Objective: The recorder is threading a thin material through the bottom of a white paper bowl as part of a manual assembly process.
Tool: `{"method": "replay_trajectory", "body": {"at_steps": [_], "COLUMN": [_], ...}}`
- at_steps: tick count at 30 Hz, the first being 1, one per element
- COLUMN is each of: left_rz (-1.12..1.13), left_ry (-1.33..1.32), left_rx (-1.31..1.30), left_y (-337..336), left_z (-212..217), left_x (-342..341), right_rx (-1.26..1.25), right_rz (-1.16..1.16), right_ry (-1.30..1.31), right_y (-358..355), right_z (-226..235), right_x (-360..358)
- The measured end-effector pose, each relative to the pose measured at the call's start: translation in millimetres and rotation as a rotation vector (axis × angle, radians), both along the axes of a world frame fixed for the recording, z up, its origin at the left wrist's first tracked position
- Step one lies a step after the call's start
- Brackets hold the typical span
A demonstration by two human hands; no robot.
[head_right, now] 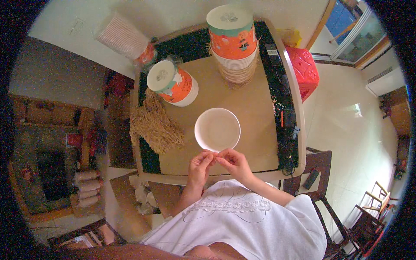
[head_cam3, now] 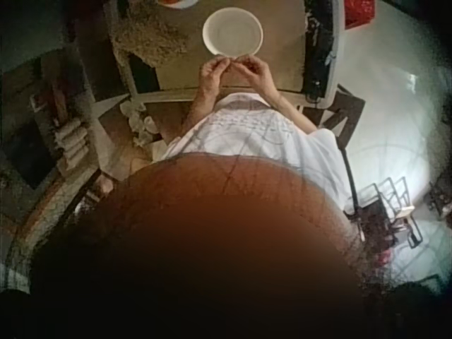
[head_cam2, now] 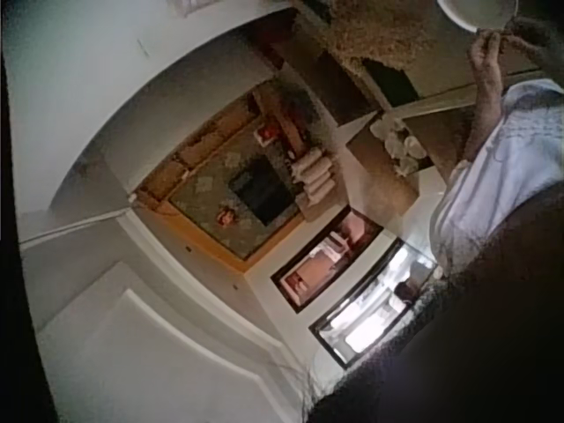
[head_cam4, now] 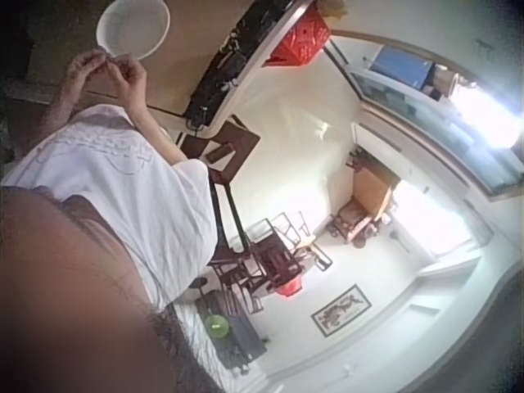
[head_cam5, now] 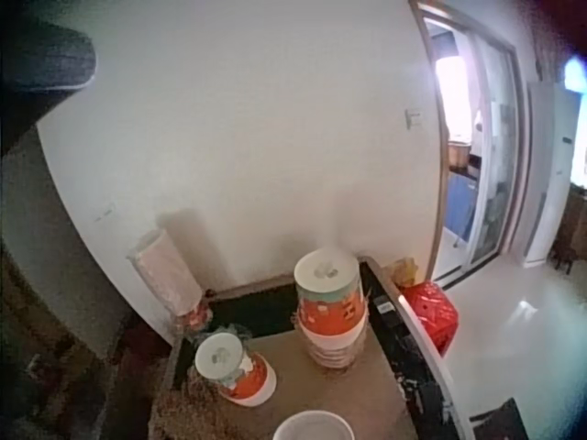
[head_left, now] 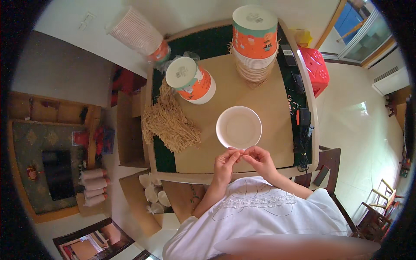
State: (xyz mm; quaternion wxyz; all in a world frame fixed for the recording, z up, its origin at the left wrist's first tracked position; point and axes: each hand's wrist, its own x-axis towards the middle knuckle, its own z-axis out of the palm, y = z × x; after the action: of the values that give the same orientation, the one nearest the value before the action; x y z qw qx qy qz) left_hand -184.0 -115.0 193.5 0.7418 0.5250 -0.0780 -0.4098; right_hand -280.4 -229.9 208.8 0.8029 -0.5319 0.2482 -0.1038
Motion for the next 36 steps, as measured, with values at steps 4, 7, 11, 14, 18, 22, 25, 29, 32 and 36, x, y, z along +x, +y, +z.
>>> {"method": "replay_trajectory", "body": {"at_steps": [4, 7, 11, 14, 18, 22, 25, 29, 32, 36], "left_rz": [-0.016, -0.026, -0.017, 0.019, -0.127, -0.255, -0.289, -0.234, -0.239, -0.257], "left_ry": [-0.001, -0.013, -0.167, -0.209, -0.198, -0.228, -0.255, -0.171, -0.151, -0.158], "left_rx": [-0.009, -0.011, 0.11, 0.188, 0.276, 0.32, 0.297, 0.241, 0.22, 0.223], "left_y": [0, -2, -7, -11, -6, -4, -7, -7, -7, -4], "left_z": [-1, 0, 10, 16, 13, 1, 1, 1, 5, 2], "left_x": [1, 1, 2, 4, 12, 13, 11, 10, 11, 13], "right_rx": [-0.004, -0.014, -0.02, -0.178, -0.143, -0.246, -0.243, -0.279, -0.152, -0.15], "right_rz": [-0.032, -0.034, -0.033, -0.071, -0.084, -0.056, -0.063, -0.011, -0.077, -0.028], "right_ry": [-0.001, 0.032, 0.094, 0.119, 0.11, 0.062, 0.042, 0.085, 0.041, 0.086], "right_y": [-1, -2, -3, -3, -2, 1, 2, 0, 1, -1], "right_z": [2, -5, -10, -14, -11, -9, -6, -7, -15, -22], "right_x": [2, 3, 3, 2, 0, -2, -1, -1, 0, 0]}}
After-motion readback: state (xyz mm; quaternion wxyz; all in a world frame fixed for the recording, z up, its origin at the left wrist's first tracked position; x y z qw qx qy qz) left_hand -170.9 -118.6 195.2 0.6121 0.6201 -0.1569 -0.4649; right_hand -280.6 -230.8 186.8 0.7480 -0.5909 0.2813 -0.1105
